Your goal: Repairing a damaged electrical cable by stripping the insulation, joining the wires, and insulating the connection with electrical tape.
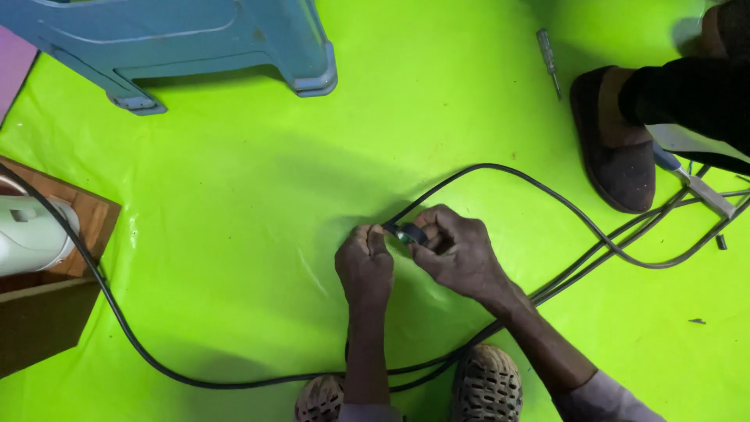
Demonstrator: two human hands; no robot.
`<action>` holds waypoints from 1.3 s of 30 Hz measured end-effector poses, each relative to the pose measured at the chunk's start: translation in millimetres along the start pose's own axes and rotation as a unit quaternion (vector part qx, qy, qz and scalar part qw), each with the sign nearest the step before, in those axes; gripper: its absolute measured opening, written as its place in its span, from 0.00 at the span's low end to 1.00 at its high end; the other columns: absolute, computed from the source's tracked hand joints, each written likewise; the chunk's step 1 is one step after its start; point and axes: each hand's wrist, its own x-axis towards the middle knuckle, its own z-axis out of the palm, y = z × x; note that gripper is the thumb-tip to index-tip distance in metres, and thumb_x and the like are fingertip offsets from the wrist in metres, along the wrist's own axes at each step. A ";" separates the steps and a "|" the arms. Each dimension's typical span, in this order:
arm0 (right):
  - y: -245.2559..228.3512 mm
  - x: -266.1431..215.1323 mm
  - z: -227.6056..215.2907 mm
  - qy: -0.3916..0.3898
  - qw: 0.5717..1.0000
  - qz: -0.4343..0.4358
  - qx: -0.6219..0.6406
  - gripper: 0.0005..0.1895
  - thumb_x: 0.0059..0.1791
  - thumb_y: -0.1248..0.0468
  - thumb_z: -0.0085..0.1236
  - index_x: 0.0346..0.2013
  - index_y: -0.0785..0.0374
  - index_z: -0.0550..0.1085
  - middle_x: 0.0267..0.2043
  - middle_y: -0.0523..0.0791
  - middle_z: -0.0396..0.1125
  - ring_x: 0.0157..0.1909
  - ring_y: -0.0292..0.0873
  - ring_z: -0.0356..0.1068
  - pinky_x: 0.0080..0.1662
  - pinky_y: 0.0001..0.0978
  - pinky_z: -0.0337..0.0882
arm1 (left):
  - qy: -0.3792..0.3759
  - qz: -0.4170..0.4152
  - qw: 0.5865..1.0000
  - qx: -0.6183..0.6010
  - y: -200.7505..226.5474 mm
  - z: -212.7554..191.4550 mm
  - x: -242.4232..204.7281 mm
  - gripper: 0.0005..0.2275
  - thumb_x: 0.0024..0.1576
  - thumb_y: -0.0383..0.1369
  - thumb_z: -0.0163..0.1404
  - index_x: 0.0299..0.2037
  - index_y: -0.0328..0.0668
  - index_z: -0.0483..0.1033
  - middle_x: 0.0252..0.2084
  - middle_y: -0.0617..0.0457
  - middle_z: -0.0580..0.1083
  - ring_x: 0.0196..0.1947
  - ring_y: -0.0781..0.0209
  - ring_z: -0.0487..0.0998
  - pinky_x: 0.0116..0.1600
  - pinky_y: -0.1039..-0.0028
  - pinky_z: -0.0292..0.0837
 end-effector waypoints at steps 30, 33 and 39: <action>60.6 -23.1 85.6 0.065 0.995 0.019 0.072 0.12 0.43 0.62 0.71 0.38 0.56 0.78 0.28 0.49 0.77 0.23 0.41 0.71 0.33 0.40 0.74 | -0.104 -0.306 0.909 -0.263 35.8 -46.4 3.0 0.13 0.63 0.31 0.50 0.40 0.18 0.72 0.23 0.45 0.72 0.19 0.61 0.75 0.22 0.70 0.74; 42.6 -13.6 83.6 0.047 0.981 0.014 0.186 0.11 0.44 0.68 0.71 0.39 0.64 0.79 0.29 0.52 0.77 0.27 0.40 0.71 0.39 0.40 0.77 | -0.113 -0.335 0.876 -0.328 -19.8 -36.0 15.7 0.16 0.60 0.34 0.59 0.42 0.21 0.75 0.30 0.36 0.78 0.23 0.52 0.81 0.27 0.64 0.82; -4.5 2.3 72.6 0.025 0.911 0.144 0.386 0.17 0.49 0.70 0.57 0.52 0.73 0.77 0.25 0.39 0.68 0.24 0.29 0.65 0.36 0.20 0.75 | -0.069 -0.364 0.847 -0.380 4.2 -15.2 4.3 0.13 0.61 0.35 0.54 0.42 0.26 0.77 0.34 0.37 0.81 0.26 0.52 0.83 0.31 0.64 0.85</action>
